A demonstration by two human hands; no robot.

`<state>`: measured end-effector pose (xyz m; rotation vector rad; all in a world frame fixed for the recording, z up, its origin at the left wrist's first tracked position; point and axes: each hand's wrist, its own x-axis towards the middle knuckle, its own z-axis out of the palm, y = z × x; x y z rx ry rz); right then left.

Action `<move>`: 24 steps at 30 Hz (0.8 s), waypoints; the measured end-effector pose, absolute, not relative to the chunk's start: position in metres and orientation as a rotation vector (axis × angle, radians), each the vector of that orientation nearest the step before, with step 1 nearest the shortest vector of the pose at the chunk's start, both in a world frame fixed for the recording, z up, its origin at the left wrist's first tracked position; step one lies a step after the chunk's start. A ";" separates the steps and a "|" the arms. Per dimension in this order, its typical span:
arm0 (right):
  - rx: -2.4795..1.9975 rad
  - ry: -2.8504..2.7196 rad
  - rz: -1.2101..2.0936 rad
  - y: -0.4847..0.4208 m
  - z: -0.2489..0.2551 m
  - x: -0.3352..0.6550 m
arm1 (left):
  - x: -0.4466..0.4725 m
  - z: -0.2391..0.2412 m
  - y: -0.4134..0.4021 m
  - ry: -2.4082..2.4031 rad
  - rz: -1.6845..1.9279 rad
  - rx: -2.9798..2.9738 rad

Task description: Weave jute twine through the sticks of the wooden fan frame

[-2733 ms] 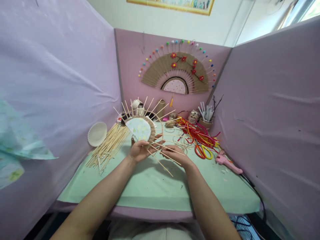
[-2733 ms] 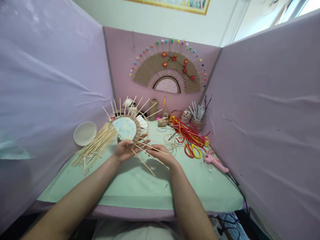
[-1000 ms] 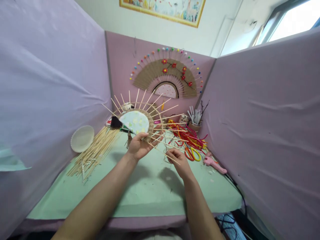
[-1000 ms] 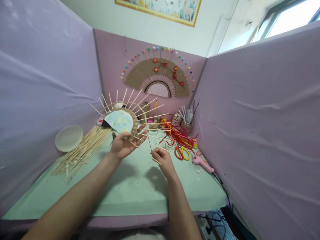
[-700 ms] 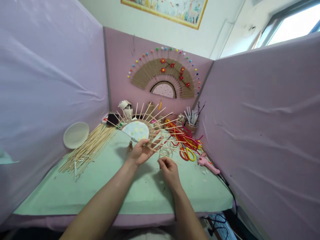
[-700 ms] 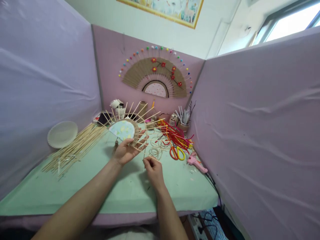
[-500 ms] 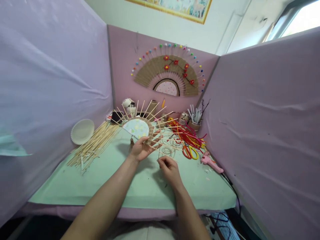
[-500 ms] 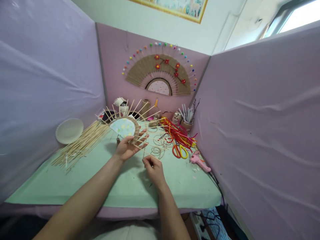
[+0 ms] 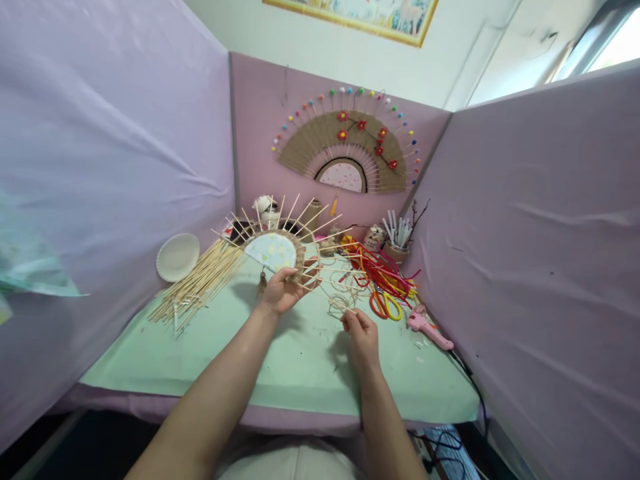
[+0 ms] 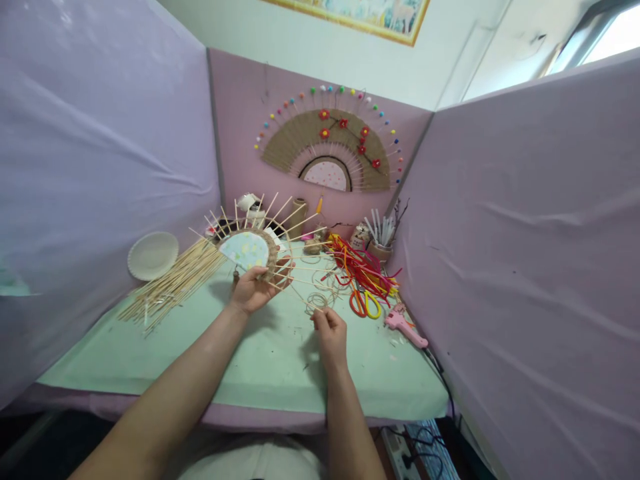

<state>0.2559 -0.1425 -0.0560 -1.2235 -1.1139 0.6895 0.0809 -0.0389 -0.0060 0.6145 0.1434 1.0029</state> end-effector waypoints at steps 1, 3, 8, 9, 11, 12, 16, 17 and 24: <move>-1.189 -1.047 0.702 -0.142 -0.056 0.257 | 0.080 -0.006 -0.038 0.143 1.007 0.616; -1.117 -0.944 0.730 -0.141 -0.056 0.259 | 0.079 -0.006 -0.037 0.154 1.003 0.629; -1.037 -0.880 0.644 -0.143 -0.058 0.260 | 0.082 -0.007 -0.038 0.201 1.001 0.687; -1.042 -0.901 0.589 -0.145 -0.059 0.259 | 0.083 -0.007 -0.039 0.206 1.017 0.691; -1.072 -0.980 0.484 -0.149 -0.060 0.258 | 0.085 -0.006 -0.040 0.217 1.058 0.690; -1.092 -1.034 0.455 -0.150 -0.060 0.256 | 0.085 -0.006 -0.040 0.223 1.077 0.686; -1.129 -1.330 0.513 -0.155 -0.057 0.249 | 0.086 -0.004 -0.039 0.234 1.129 0.654; -1.132 -1.406 0.534 -0.155 -0.056 0.247 | 0.085 -0.004 -0.039 0.225 1.133 0.647; -1.088 -1.710 0.546 -0.148 -0.050 0.228 | 0.088 -0.007 -0.042 0.183 1.083 0.649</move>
